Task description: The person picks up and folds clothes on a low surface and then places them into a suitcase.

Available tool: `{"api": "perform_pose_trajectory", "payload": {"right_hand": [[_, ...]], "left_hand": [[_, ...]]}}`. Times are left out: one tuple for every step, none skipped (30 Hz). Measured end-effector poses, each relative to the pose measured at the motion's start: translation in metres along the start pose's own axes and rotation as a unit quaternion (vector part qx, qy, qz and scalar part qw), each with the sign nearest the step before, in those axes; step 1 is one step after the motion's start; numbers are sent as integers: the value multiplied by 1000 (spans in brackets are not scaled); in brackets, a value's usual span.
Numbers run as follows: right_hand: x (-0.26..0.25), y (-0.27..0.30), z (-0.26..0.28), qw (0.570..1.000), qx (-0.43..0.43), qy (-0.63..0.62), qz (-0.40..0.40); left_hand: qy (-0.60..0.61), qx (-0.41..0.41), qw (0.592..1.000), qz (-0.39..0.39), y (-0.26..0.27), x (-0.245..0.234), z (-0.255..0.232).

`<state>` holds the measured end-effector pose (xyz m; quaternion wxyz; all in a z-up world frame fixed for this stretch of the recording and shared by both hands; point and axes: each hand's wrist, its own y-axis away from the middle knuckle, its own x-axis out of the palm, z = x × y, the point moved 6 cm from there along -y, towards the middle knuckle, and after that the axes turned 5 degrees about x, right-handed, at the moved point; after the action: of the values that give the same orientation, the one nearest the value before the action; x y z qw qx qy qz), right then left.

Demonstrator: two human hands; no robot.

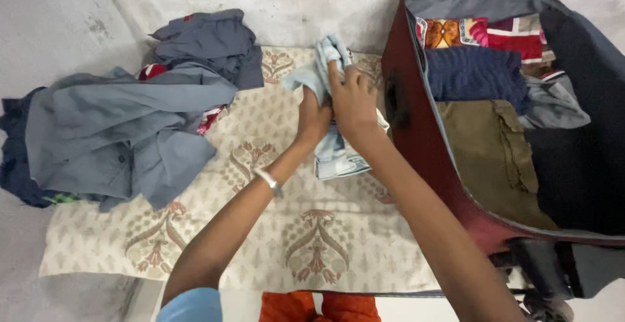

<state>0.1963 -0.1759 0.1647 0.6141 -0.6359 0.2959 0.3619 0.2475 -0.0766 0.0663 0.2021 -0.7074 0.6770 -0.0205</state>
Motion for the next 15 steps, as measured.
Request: {"api": "perform_pose_trajectory", "payload": {"right_hand": [[18,-10,-11,999,19,-3,50],[33,-19,-20,994,38,-7,100],[50,-18,-25,985,57,-12,160],[55,-23,-25,991,43,-19,125],[57,-28,-32,995,32,-20,91],[57,-32,-39,998,21,-21,56],[57,-41,-47,998,18,-3,53],[56,-51,-45,998,16,15,51],[54,-55,-45,998,15,31,51],[46,-56,-50,999,8,34,40],[35,-61,-52,999,-2,33,26],[23,-65,-56,999,-11,32,13],[10,-68,-60,1000,-17,25,-1],[-5,-71,-64,999,-23,18,-16],[-22,-79,-72,999,-32,16,-37]], "left_hand": [[-30,33,999,-8,-12,1,-1],[-60,65,996,-16,-26,1,-4],[-82,43,995,-29,-34,4,0],[-104,21,993,-41,-43,10,1],[-122,-1,991,-49,-46,19,2],[-95,-6,993,-68,-44,21,2],[-61,-5,995,-83,-47,28,-6],[-27,-6,995,-98,-50,34,-15],[7,6,994,-108,-50,38,-25],[41,18,992,-117,-50,40,-35],[73,31,988,-129,-51,38,-46],[97,33,987,-125,-53,40,-57],[122,35,984,-124,-56,42,-68],[146,37,981,-122,-58,44,-78],[149,43,981,-116,-65,47,-92]]}}
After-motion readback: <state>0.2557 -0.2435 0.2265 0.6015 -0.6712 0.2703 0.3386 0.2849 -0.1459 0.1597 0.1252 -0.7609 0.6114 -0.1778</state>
